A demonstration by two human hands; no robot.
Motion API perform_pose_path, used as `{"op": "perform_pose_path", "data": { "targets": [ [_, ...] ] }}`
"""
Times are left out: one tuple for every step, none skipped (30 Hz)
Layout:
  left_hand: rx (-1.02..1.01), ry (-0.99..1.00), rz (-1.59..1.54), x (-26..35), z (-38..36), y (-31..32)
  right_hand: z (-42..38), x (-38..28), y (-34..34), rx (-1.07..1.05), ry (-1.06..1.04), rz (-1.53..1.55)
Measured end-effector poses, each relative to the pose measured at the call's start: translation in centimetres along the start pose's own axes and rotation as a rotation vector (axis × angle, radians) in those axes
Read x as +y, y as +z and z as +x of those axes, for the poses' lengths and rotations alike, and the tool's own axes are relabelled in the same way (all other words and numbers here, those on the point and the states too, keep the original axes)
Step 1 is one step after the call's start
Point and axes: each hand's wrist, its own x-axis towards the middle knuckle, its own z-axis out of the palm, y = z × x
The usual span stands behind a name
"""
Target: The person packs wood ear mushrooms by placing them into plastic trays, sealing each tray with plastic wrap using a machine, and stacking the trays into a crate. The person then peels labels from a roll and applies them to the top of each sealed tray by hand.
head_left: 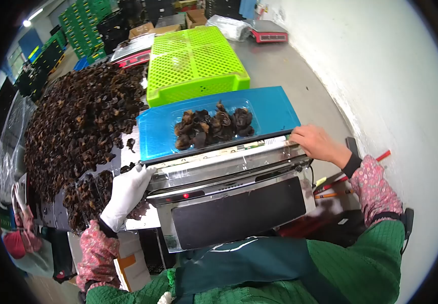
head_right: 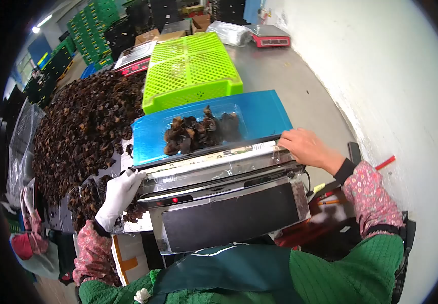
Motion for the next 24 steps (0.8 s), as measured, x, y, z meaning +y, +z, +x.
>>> {"op": "perform_pose_path", "data": {
  "targets": [
    [-0.088,0.072,0.126,0.3,0.0,-0.8,-0.2,-0.2,-0.2,0.004,-0.027,-0.006],
    [-0.180,0.154,0.205,0.5,0.2,-1.5,0.0,-0.7,-0.6,0.009,-0.058,-0.013],
    [-0.179,0.227,0.241,0.4,0.5,-1.3,0.3,-1.1,-0.9,0.017,-0.093,-0.021],
    [-0.177,0.296,0.279,0.1,0.7,-1.1,0.4,-1.1,-0.4,0.001,-0.097,-0.023],
    [-0.173,0.358,0.321,-0.1,0.8,-1.1,0.5,-1.2,-0.1,-0.009,-0.098,-0.040],
    [-0.264,0.380,0.375,-0.2,1.2,-1.6,0.8,-1.3,0.3,-0.017,-0.106,-0.058],
    [-0.275,0.400,0.386,-0.4,1.5,-1.5,1.3,-1.5,0.8,-0.024,-0.122,-0.073],
    [-0.287,0.414,0.398,-0.7,1.6,-1.0,1.6,-1.7,1.7,0.083,-0.143,-0.071],
    [-0.300,0.426,0.413,-1.2,1.6,-0.5,1.7,-1.9,2.5,0.117,-0.094,-0.023],
    [-0.233,0.462,0.351,-1.9,1.5,0.1,1.7,-2.0,3.3,0.149,-0.045,0.026],
    [-0.157,0.447,0.291,-2.6,1.2,1.4,1.8,-2.3,4.1,0.180,0.005,0.077],
    [-0.148,0.352,0.184,-2.7,1.0,1.7,2.5,-2.7,4.9,0.330,0.061,0.265],
    [-0.135,0.258,0.074,-2.6,1.0,2.2,2.5,-3.2,5.3,0.355,0.241,0.506],
    [0.114,0.235,-0.255,-3.0,1.3,3.6,2.8,-3.4,4.9,0.308,0.337,0.614],
    [0.062,0.018,-0.536,-2.4,1.5,3.0,3.2,-3.7,3.7,0.261,0.435,0.717],
    [0.010,-0.203,-0.816,-1.7,1.6,2.0,2.9,-4.4,2.1,0.261,0.612,0.992],
    [-0.040,-0.421,-1.094,-0.6,2.1,0.9,2.8,-5.0,0.3,0.257,0.789,1.262],
    [0.098,-0.458,-1.201,0.7,3.0,-0.4,2.7,-4.7,-0.4,0.346,0.751,1.402],
    [0.142,-0.468,-1.269,1.1,4.1,-2.3,3.4,-4.3,-1.6,0.473,0.677,1.472],
    [0.274,-0.414,-1.277,1.5,5.6,-3.6,4.3,-3.9,-3.1,0.603,0.601,1.540],
    [0.397,-0.359,-1.282,1.6,7.3,-4.5,5.2,-3.4,-4.1,0.734,0.528,1.607],
    [0.516,-0.307,-1.295,1.3,9.5,-5.0,7.2,-3.1,-5.0,0.881,0.546,1.689],
    [0.631,-0.253,-1.307,1.0,12.0,-5.3,9.8,-2.8,-5.7,1.032,0.565,1.767],
    [0.771,-0.365,-1.395,1.4,14.9,-5.1,12.3,-2.1,-5.5,1.044,0.525,1.832]
  ]
}}
